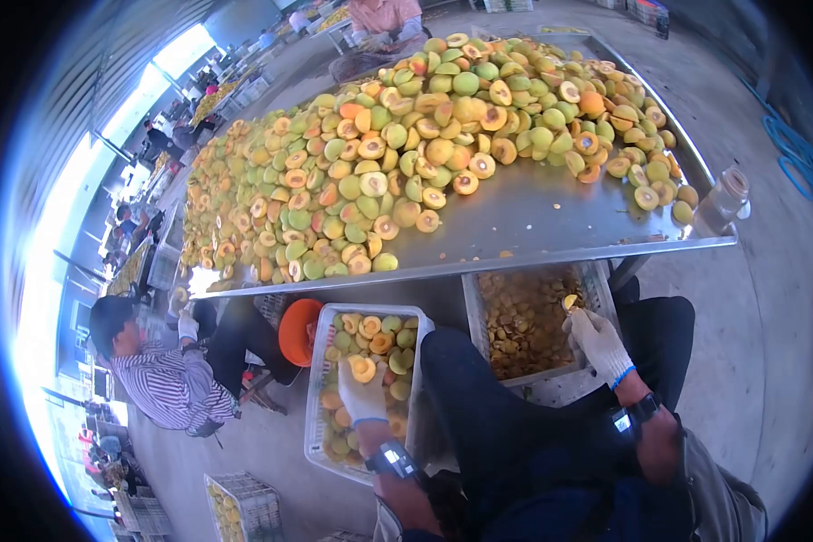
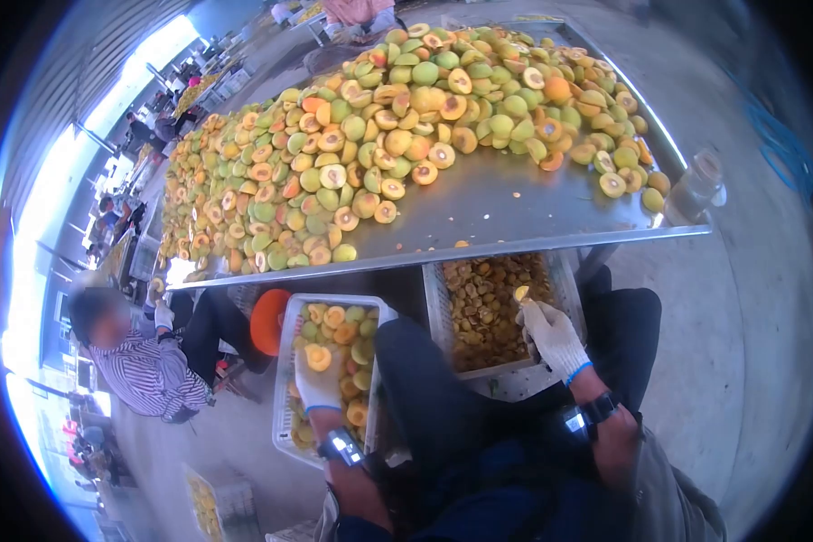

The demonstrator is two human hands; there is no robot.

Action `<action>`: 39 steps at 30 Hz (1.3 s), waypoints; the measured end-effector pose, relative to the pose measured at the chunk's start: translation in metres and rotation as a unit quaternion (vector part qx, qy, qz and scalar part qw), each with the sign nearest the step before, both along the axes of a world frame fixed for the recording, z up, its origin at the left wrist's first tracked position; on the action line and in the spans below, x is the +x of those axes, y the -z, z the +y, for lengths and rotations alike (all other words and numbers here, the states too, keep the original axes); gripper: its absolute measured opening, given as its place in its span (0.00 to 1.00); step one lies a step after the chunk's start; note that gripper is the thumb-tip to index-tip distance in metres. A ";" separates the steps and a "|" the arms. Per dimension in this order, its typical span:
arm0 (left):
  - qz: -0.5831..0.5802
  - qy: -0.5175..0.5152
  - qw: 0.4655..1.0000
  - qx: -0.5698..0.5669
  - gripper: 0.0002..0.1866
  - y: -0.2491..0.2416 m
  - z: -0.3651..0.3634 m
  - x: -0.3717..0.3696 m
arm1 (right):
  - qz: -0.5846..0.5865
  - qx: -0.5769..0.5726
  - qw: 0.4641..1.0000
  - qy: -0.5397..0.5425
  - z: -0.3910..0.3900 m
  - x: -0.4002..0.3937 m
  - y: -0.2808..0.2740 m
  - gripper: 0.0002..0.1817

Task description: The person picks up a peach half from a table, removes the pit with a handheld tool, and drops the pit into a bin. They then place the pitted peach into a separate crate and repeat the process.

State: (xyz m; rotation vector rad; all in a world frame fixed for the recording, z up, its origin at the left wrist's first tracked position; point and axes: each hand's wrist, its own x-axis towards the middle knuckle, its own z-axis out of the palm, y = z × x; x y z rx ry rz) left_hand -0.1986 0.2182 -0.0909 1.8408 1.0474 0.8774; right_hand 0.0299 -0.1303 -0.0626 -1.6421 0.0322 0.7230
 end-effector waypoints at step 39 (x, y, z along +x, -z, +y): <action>0.295 0.067 0.946 0.117 0.16 0.151 0.045 0.021 | 0.055 -0.013 0.998 0.000 0.019 -0.017 0.004 0.20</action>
